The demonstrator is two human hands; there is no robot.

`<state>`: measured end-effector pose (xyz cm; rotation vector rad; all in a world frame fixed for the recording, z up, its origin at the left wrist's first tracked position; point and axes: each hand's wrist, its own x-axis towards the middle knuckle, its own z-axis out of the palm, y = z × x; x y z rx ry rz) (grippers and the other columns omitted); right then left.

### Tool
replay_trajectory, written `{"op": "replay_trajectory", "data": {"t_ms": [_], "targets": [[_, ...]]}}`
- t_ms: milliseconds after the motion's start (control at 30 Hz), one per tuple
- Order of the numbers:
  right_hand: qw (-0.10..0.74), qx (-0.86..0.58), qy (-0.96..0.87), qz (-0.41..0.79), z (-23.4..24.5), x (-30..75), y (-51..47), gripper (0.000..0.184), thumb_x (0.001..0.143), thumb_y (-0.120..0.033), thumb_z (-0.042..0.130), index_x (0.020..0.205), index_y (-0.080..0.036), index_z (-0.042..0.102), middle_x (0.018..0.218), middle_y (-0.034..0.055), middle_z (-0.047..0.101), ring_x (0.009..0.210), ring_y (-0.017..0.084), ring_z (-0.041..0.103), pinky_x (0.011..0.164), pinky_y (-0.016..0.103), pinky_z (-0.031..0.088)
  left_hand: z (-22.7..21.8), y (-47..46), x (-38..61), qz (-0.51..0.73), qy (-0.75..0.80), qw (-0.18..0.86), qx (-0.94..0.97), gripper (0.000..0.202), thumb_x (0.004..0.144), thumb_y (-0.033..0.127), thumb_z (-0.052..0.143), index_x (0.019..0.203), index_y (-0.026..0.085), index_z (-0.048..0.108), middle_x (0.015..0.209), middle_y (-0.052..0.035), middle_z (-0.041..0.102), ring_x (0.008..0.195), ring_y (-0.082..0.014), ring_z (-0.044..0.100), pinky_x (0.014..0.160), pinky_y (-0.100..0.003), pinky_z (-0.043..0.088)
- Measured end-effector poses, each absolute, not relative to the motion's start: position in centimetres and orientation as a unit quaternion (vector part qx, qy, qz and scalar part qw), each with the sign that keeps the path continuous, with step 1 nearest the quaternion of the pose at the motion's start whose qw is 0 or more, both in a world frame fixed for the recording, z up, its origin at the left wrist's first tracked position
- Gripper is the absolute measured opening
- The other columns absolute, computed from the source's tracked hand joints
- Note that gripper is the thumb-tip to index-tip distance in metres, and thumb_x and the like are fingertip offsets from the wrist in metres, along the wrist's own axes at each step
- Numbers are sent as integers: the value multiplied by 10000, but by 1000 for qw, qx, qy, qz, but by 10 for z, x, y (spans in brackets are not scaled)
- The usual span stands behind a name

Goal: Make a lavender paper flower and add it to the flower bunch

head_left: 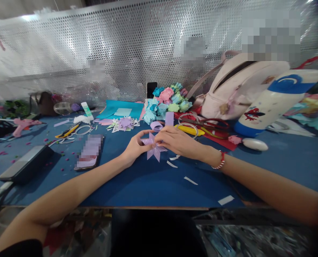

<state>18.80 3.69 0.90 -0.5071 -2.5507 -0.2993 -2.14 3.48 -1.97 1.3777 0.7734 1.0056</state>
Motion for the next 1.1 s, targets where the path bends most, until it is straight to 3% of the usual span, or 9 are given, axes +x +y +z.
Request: {"op": "replay_trajectory", "data": {"t_ms": [167, 300, 467, 667, 867, 1100], "targets": [[305, -189, -933, -22, 4, 190, 40, 149, 1029, -235, 388, 1025, -217, 535, 971, 77, 616, 941, 235, 503, 823, 378, 437, -20, 34, -20, 451, 344, 578, 587, 598, 657, 235, 814, 1201, 158, 578, 830, -12, 689, 668, -129, 628, 634, -229, 479], [424, -241, -862, 139, 1, 191, 49, 111, 1008, -243, 419, 994, -233, 528, 935, 48, 550, 870, 205, 497, 780, 350, 423, -23, 37, -21, 490, 370, 539, 576, 489, 672, 215, 772, 1132, 157, 618, 815, 0, 674, 670, -119, 611, 622, -211, 469], [526, -311, -746, 265, -3, 198, 65, 128, 968, -306, 481, 899, -235, 562, 857, 11, 528, 767, 177, 486, 743, 343, 400, -28, 44, -24, 543, 375, 517, 546, 363, 675, 220, 750, 1019, 155, 653, 919, -25, 682, 808, -148, 636, 736, -236, 495], [492, -338, -772, 216, -7, 198, 64, 328, 991, -386, 422, 777, -219, 606, 897, 48, 584, 889, 207, 552, 794, 373, 419, -29, 45, -25, 540, 371, 513, 555, 375, 696, 258, 751, 1042, 146, 664, 983, -51, 693, 877, -177, 638, 806, -276, 488], [447, -318, -806, 221, -9, 187, 54, 161, 882, -354, 642, 959, -225, 584, 995, 52, 625, 892, 200, 586, 768, 365, 481, -27, 44, -24, 530, 373, 508, 567, 374, 689, 276, 765, 1025, 147, 666, 945, -40, 687, 845, -167, 621, 779, -266, 473], [465, -308, -803, 208, -8, 188, 54, 153, 878, -325, 657, 977, -226, 596, 982, 53, 657, 888, 200, 607, 722, 357, 498, -24, 41, -24, 511, 377, 494, 594, 318, 689, 284, 755, 962, 147, 665, 906, -30, 662, 808, -158, 594, 715, -242, 449]]}}
